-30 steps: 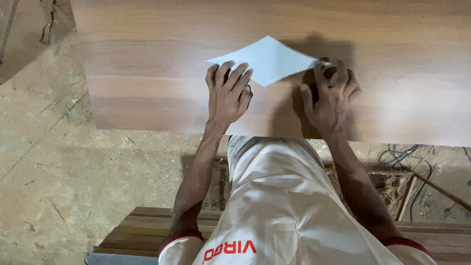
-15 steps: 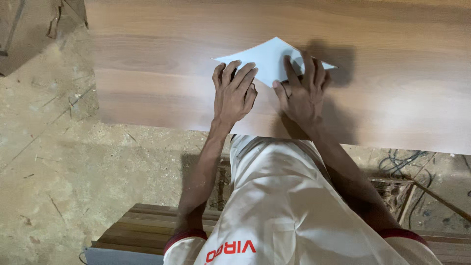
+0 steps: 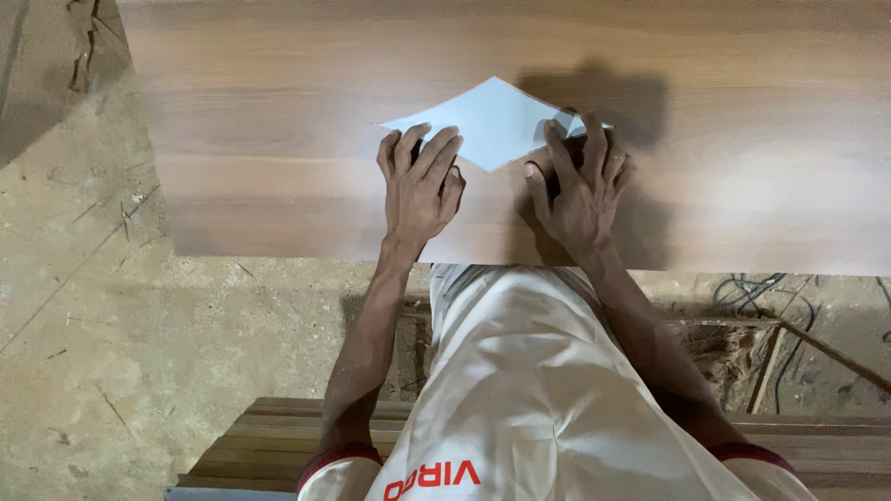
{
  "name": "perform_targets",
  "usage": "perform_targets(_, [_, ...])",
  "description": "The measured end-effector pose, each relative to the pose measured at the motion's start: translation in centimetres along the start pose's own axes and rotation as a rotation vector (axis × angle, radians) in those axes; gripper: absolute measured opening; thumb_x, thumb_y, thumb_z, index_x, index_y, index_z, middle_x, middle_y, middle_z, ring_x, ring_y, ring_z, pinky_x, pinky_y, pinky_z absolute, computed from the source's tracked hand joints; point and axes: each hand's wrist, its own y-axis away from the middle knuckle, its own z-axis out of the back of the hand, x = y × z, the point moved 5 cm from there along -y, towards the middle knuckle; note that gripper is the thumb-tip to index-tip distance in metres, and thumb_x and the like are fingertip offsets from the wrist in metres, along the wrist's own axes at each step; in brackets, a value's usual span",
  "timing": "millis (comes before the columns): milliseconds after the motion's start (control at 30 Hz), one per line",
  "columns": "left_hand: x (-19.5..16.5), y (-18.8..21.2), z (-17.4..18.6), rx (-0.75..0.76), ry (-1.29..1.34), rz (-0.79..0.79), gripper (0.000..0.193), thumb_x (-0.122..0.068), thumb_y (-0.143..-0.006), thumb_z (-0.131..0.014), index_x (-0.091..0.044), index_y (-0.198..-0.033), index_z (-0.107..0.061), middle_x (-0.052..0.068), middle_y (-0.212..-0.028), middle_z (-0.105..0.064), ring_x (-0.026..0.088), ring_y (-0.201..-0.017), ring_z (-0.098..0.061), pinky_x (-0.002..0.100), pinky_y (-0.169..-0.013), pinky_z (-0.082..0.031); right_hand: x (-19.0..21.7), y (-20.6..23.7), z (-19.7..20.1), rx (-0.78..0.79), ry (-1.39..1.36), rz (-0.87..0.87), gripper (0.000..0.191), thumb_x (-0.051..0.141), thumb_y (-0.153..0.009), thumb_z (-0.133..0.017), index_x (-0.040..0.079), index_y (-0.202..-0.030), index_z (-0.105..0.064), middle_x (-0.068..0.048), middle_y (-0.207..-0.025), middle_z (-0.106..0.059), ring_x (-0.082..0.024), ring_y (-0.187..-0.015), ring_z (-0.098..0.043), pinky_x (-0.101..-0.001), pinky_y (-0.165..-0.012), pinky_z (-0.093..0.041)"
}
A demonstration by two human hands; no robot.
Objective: The person places white diamond-shaped inlay pieces onto a large wooden panel, aligning each piece by hand and pressing it flat onto the surface. They work across the panel one piece at a time, smoothing each piece down with their palms before reaching for the next.
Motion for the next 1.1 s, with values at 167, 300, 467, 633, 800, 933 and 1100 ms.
perform_targets(167, [0.3, 0.3, -0.3, 0.012, -0.022, 0.01, 0.034, -0.014, -0.094, -0.064, -0.006, -0.126, -0.07, 0.002, -0.14, -0.064, 0.028, -0.138, -0.043, 0.057, -0.121, -0.024, 0.0, 0.2, -0.6, 0.024, -0.002, -0.019, 0.057, 0.059, -0.112, -0.053, 0.019, -0.15, -0.066, -0.019, -0.164, -0.033, -0.044, -0.144, -0.032, -0.0644, -0.113, -0.024])
perform_targets(300, [0.5, 0.5, -0.2, 0.012, -0.02, 0.011, 0.034, -0.014, -0.093, -0.064, -0.005, -0.126, -0.071, 0.002, -0.14, -0.064, 0.027, -0.139, -0.043, 0.056, -0.122, -0.023, 0.2, 0.3, -0.8, 0.011, 0.003, -0.017, 0.056, 0.058, -0.111, -0.053, 0.019, -0.149, -0.067, -0.019, -0.163, -0.033, -0.043, -0.143, -0.032, -0.0639, -0.113, -0.025])
perform_targets(467, [0.4, 0.4, 0.0, 0.021, -0.007, 0.016, 0.035, -0.013, -0.092, -0.064, -0.004, -0.125, -0.071, 0.002, -0.14, -0.064, 0.027, -0.138, -0.043, 0.056, -0.121, -0.023, 0.3, 0.3, -0.5, 0.002, 0.025, 0.002, 0.057, 0.057, -0.111, -0.055, 0.017, -0.149, -0.067, -0.02, -0.162, -0.034, -0.044, -0.142, -0.032, -0.0637, -0.111, -0.026])
perform_targets(633, [0.3, 0.3, 0.0, 0.036, -0.011, 0.016, 0.035, -0.014, -0.092, -0.064, -0.004, -0.125, -0.07, 0.003, -0.141, -0.063, 0.028, -0.138, -0.043, 0.057, -0.121, -0.023, 0.4, 0.3, -0.2, -0.025, 0.022, -0.006, 0.053, 0.056, -0.113, -0.058, 0.019, -0.15, -0.067, -0.018, -0.162, -0.036, -0.042, -0.144, -0.032, -0.0618, -0.114, -0.026])
perform_targets(800, [0.5, 0.5, -0.1, 0.026, -0.014, 0.016, 0.036, -0.014, -0.093, -0.063, -0.004, -0.126, -0.07, 0.002, -0.141, -0.063, 0.028, -0.138, -0.043, 0.057, -0.121, -0.023, 0.4, 0.2, -0.5, -0.03, 0.022, -0.012, 0.051, 0.054, -0.111, -0.06, 0.02, -0.148, -0.069, -0.019, -0.16, -0.037, -0.042, -0.143, -0.032, -0.061, -0.112, -0.026])
perform_targets(933, [0.7, 0.5, -0.3, 0.018, -0.011, 0.008, 0.036, -0.014, -0.093, -0.063, -0.004, -0.127, -0.069, 0.002, -0.142, -0.062, 0.028, -0.139, -0.043, 0.057, -0.121, -0.023, 0.3, 0.2, -0.7, -0.022, 0.021, -0.015, 0.052, 0.055, -0.112, -0.06, 0.02, -0.149, -0.068, -0.02, -0.162, -0.037, -0.043, -0.144, -0.032, -0.0619, -0.113, -0.026])
perform_targets(1100, [1.1, 0.4, -0.6, 0.012, -0.003, -0.002, 0.037, -0.015, -0.091, -0.063, -0.004, -0.126, -0.07, 0.003, -0.142, -0.061, 0.029, -0.139, -0.043, 0.059, -0.121, -0.024, 0.4, -0.1, -0.8, -0.007, 0.001, 0.008, 0.054, 0.053, -0.112, -0.059, 0.017, -0.151, -0.067, -0.021, -0.163, -0.036, -0.045, -0.146, -0.031, -0.065, -0.114, -0.026])
